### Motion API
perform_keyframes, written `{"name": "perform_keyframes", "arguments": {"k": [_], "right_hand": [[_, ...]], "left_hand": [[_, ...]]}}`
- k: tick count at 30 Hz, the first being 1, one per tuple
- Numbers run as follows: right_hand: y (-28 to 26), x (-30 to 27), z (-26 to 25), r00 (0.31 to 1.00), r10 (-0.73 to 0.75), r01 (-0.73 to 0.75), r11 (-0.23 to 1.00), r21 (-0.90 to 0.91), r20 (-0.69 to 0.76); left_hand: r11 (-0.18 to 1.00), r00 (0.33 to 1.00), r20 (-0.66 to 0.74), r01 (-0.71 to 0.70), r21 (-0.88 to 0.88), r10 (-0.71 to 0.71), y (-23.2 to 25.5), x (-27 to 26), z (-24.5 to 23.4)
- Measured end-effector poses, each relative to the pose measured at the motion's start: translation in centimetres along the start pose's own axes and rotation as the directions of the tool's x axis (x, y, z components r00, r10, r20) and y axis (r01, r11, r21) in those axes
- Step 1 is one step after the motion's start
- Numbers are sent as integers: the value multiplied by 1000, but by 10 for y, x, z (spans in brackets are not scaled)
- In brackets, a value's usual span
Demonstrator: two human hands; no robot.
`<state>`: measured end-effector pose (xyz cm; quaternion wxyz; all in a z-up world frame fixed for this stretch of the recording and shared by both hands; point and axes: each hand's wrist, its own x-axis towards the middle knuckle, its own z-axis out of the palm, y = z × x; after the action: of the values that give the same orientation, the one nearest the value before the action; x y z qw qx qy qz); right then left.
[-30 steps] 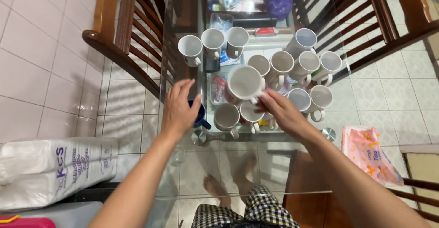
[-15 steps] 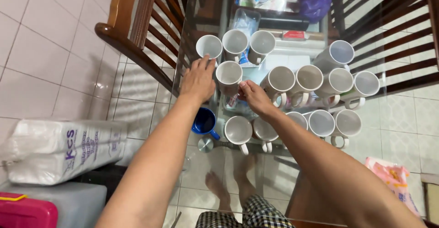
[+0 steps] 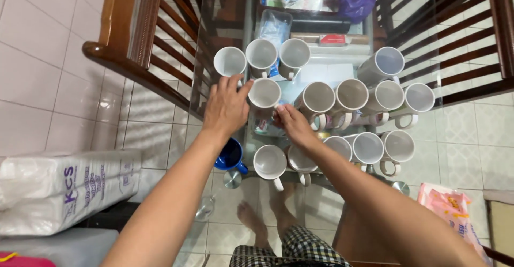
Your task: The person repeatedly takes mugs and cups from a glass-front cabinet and places them on a glass dining table. They handle the items one by one, arranging them in rows on the table surface.
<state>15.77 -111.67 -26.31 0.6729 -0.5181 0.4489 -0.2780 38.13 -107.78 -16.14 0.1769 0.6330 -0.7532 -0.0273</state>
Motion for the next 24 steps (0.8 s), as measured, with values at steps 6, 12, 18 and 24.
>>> {"name": "perform_keyframes", "arguments": {"k": [6,12,18,24], "right_hand": [[-2,-31,-8,998,5,6,985,171,-66],[-9,-40,-28,1000,-31,31,998,-58,0],[-31,-49,-32,999,34,-32,948,-316,1],[-47,-50,-32,995,100,-78,820,-567,8]], "left_hand": [[948,994,94,-25,-318,58,30,21,9],[950,972,235,67,-306,7,48,37,16],[949,973,226,20,-314,54,45,35,33],[957,974,222,15,-291,53,47,32,29]]}}
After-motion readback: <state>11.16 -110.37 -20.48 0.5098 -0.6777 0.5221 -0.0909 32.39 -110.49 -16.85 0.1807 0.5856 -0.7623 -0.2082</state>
